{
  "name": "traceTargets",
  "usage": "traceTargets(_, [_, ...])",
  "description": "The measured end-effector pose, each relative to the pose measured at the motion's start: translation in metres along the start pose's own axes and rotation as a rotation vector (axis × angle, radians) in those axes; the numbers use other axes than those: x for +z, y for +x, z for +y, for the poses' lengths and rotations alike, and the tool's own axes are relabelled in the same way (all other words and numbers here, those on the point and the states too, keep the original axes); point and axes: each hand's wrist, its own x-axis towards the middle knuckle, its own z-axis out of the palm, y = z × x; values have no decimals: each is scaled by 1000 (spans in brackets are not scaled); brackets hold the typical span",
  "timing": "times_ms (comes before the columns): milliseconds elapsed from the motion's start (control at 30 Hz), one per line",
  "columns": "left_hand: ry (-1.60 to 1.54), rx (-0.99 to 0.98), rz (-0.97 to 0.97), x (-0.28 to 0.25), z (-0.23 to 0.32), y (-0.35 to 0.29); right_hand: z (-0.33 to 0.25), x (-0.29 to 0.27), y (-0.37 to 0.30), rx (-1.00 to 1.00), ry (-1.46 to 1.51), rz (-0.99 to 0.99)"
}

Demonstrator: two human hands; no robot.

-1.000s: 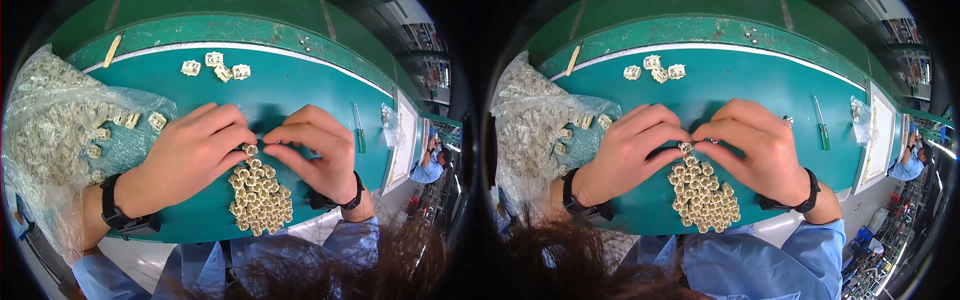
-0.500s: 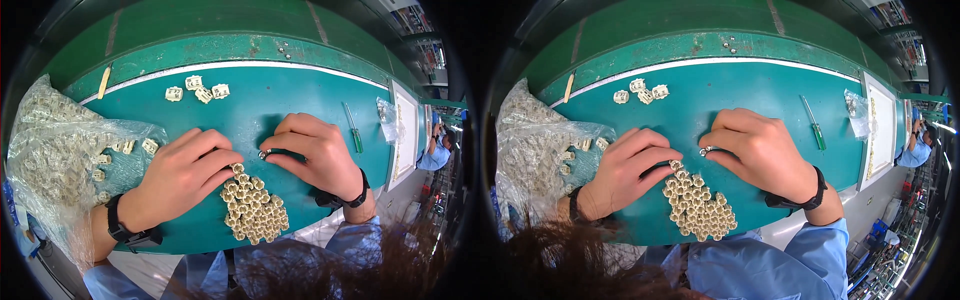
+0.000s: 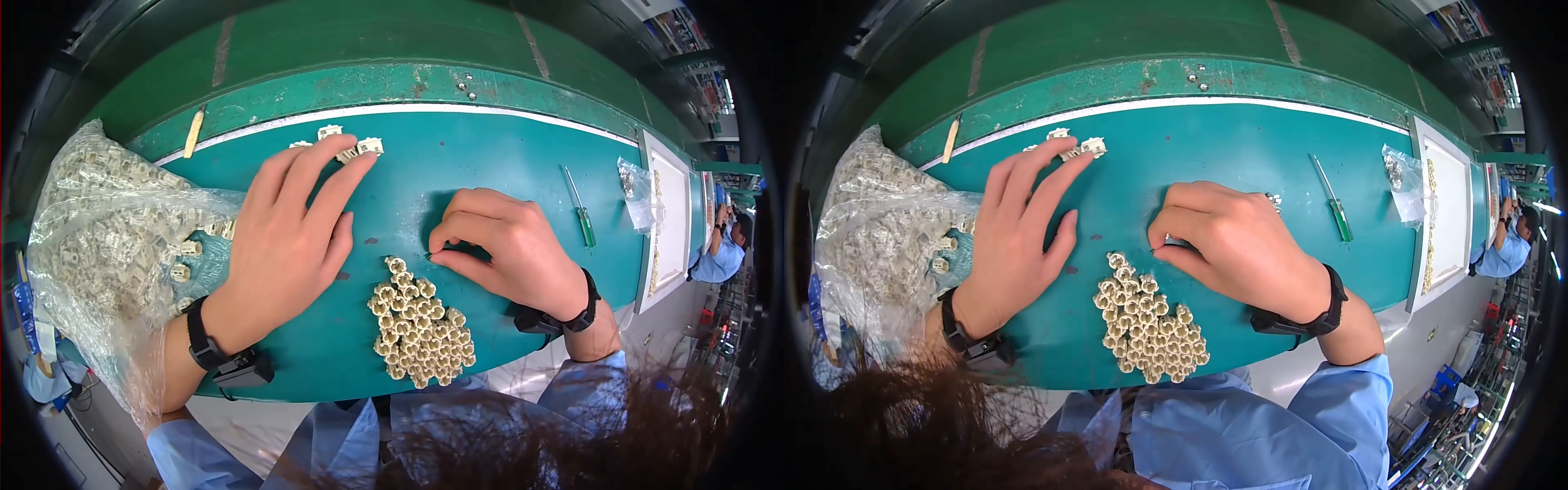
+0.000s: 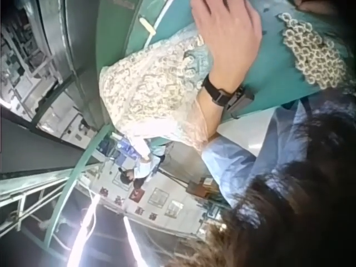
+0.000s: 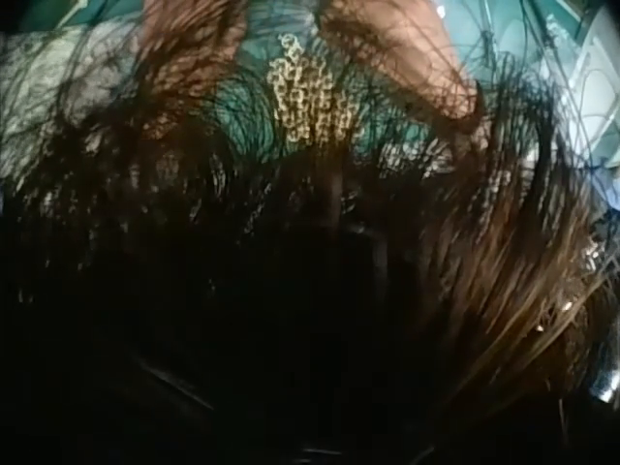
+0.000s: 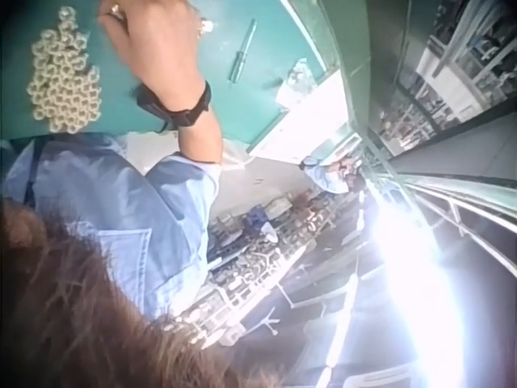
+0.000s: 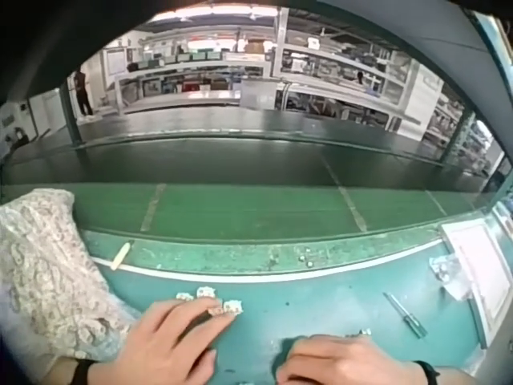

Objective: The person assembles electrical components by hand, picking up a plastic housing and a metal contact, inserting the contact into the housing, and placing the completed assembly onto a growing cluster on the table.

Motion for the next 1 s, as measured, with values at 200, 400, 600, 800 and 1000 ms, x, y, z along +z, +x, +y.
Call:
traceTargets(200, [41,66,-48,4,-13,-8,3,-1,1,-7,-19,36])
traceTargets(400, [-20,-55,-23,1,-6,-8,-2,1,-2,-38,-30,56])
traceTargets(600, [-131,90,-61,0,-15,-11,2,11,-3,-63,-39,34])
traceTargets(800, [-396,84,-90,6,-5,-12,-6,7,-1,-19,-62,58])
traceTargets(1000, [-509,52,-116,7,-10,-14,-4,16,-4,-42,-42,63])
